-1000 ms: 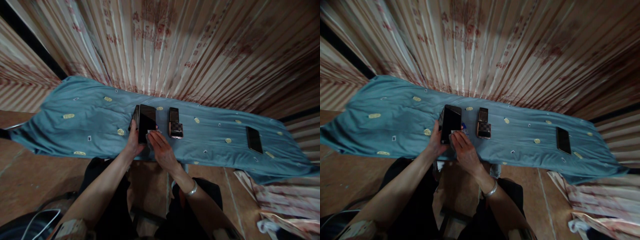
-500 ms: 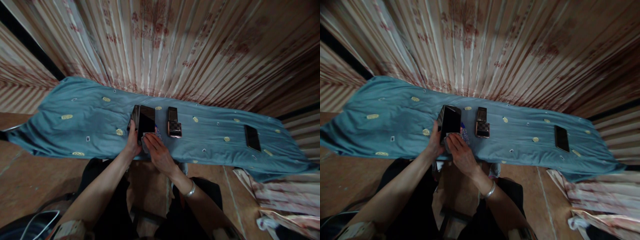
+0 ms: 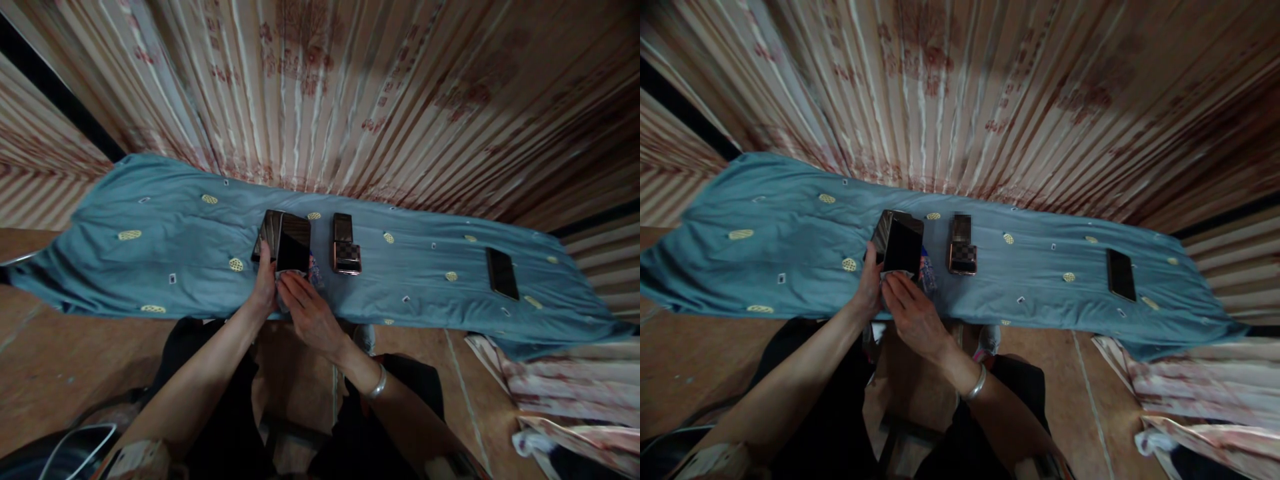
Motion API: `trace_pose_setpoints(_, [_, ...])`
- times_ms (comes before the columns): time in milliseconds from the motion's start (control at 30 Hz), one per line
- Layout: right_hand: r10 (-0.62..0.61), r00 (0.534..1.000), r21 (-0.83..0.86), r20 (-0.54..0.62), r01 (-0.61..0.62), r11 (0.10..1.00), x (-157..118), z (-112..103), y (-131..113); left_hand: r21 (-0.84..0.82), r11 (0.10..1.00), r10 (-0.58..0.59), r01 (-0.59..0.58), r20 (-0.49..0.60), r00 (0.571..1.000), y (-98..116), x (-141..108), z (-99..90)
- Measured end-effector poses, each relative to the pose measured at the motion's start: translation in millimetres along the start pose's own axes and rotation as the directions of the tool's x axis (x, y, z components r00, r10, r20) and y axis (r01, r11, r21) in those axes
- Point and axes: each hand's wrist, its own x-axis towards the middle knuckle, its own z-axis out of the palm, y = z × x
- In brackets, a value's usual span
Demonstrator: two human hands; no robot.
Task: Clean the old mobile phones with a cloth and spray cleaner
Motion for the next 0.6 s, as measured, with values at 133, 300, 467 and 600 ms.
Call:
trace_pose_setpoints(133, [0.016, 0.999, -0.039, -0.049, -0.018, 0.999, 3, -3, 5, -0.085, 0.995, -0.048, 0.053, 0.052, 0.997, -6, -6, 9.0])
trace_pose_setpoints(300, [0.081, 0.994, -0.069, -0.070, -0.086, 0.994, 6, -5, 11, -0.169, 0.985, -0.033, 0.035, 0.014, 0.999, -13, -4, 12.7])
trace_pose_setpoints(467, [0.032, 0.998, -0.025, -0.046, -0.033, 0.999, 6, -5, 6, -0.160, 0.985, -0.056, 0.058, 0.022, 0.998, -7, -3, 8.0])
trace_pose_setpoints(600, [0.038, 0.999, -0.033, -0.036, -0.039, 0.999, 6, -7, 5, -0.163, 0.986, -0.019, 0.035, 0.096, 0.995, -10, 0, 2.6])
